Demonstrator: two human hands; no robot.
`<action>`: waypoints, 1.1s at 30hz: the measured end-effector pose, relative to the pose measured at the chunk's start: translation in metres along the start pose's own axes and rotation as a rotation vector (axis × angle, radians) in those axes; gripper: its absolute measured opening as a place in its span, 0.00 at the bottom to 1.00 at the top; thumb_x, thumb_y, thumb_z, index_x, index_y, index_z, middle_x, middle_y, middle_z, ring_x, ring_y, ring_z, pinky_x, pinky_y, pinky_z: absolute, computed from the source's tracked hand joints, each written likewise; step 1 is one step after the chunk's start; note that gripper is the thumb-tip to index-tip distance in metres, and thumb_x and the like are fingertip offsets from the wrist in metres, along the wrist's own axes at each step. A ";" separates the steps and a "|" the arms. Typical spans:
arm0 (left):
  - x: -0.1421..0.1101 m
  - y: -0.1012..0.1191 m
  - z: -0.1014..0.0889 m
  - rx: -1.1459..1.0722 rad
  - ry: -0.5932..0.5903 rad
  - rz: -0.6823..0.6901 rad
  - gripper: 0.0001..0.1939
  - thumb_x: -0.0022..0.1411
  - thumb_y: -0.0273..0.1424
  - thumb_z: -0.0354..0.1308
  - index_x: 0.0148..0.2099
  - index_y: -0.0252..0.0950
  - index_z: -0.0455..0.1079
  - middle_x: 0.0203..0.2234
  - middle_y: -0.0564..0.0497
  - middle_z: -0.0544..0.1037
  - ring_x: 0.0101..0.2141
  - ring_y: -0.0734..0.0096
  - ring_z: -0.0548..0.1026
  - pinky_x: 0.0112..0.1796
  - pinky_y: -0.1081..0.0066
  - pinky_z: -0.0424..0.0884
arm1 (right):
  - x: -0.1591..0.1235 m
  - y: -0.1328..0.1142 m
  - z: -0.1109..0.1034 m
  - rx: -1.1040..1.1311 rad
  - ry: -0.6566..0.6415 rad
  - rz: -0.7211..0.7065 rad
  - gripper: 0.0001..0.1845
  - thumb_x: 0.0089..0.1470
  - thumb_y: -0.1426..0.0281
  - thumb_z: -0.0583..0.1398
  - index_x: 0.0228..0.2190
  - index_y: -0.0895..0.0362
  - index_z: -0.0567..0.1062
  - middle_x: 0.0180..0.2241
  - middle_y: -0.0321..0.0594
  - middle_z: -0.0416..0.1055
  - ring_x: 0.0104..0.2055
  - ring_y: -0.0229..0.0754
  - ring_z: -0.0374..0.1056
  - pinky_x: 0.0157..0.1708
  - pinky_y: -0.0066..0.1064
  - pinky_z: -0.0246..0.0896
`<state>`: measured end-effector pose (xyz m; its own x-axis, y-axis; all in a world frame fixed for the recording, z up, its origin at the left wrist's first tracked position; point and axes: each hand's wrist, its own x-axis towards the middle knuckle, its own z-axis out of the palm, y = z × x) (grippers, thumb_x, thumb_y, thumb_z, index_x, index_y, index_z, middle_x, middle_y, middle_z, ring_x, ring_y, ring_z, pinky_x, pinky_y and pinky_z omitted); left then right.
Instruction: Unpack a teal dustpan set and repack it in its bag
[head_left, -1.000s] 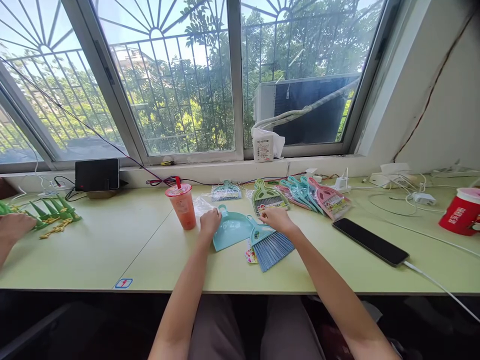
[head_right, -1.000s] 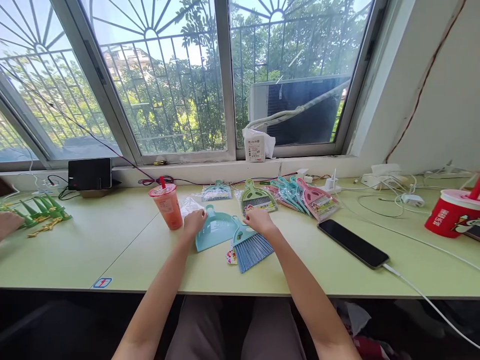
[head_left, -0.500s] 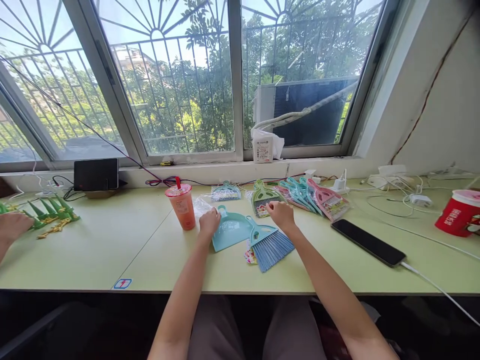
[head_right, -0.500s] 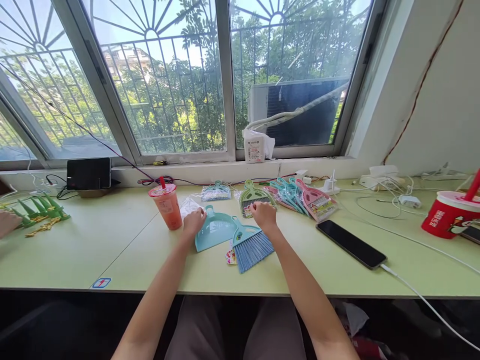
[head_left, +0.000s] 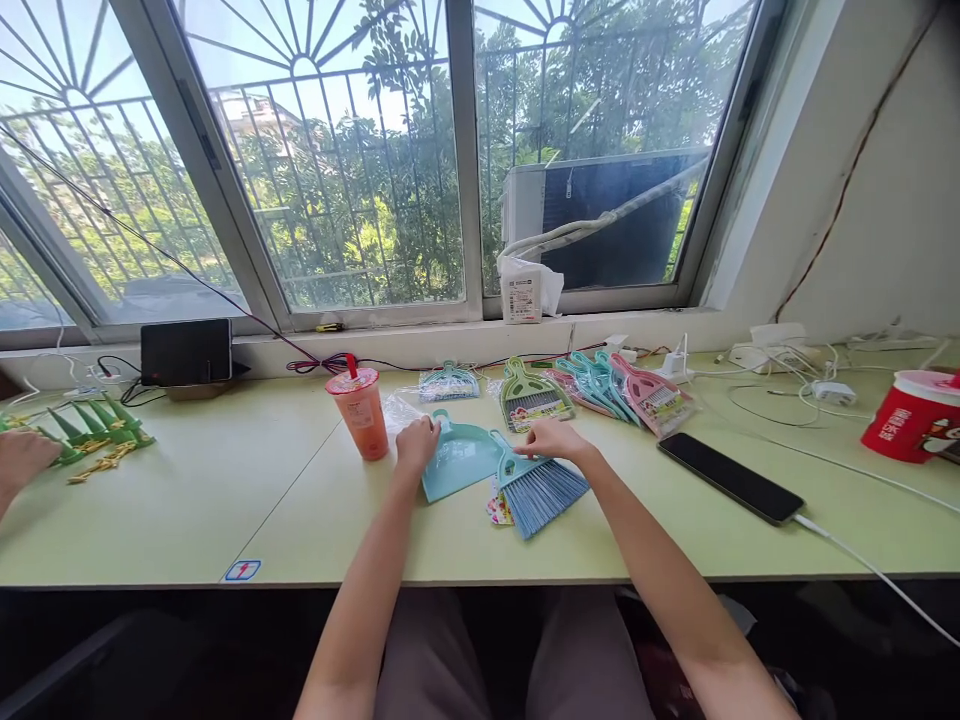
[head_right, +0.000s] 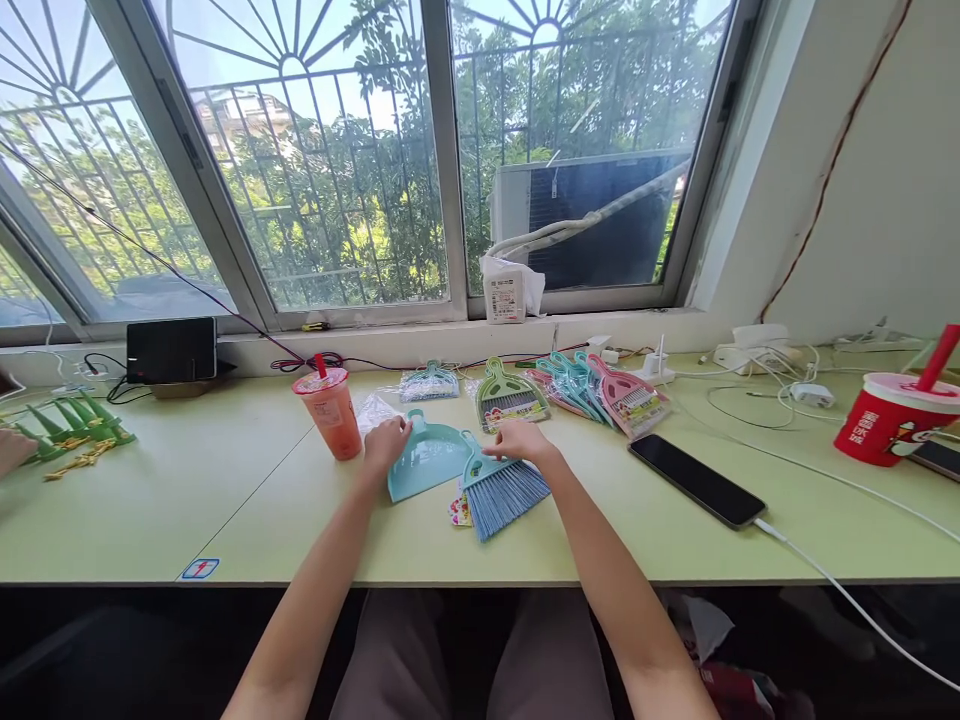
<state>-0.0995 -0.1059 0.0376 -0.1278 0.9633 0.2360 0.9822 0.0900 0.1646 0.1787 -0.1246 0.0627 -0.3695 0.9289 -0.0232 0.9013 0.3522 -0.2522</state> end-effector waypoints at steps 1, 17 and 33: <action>0.000 0.000 0.000 0.001 -0.003 0.004 0.23 0.68 0.41 0.41 0.46 0.34 0.73 0.43 0.40 0.78 0.44 0.54 0.76 0.41 0.64 0.68 | 0.000 -0.001 0.001 -0.017 0.006 -0.007 0.23 0.52 0.50 0.60 0.21 0.55 0.81 0.22 0.41 0.74 0.27 0.41 0.68 0.26 0.28 0.50; 0.001 0.008 -0.002 -0.308 0.135 -0.027 0.14 0.67 0.34 0.47 0.48 0.37 0.70 0.41 0.42 0.79 0.43 0.56 0.76 0.40 0.65 0.68 | -0.002 -0.028 0.007 -0.014 0.278 -0.054 0.18 0.54 0.52 0.60 0.28 0.53 0.80 0.29 0.40 0.77 0.36 0.42 0.71 0.28 0.27 0.49; -0.033 0.049 -0.016 -0.619 0.221 0.506 0.18 0.66 0.43 0.51 0.50 0.38 0.69 0.44 0.47 0.75 0.43 0.63 0.74 0.43 0.69 0.68 | -0.008 -0.052 0.022 0.071 0.689 0.039 0.20 0.61 0.56 0.53 0.32 0.56 0.77 0.27 0.43 0.75 0.32 0.43 0.69 0.31 0.29 0.49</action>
<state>-0.0495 -0.1373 0.0530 0.2220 0.7720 0.5956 0.6833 -0.5589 0.4697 0.1295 -0.1524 0.0546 -0.0886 0.8096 0.5803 0.8854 0.3309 -0.3266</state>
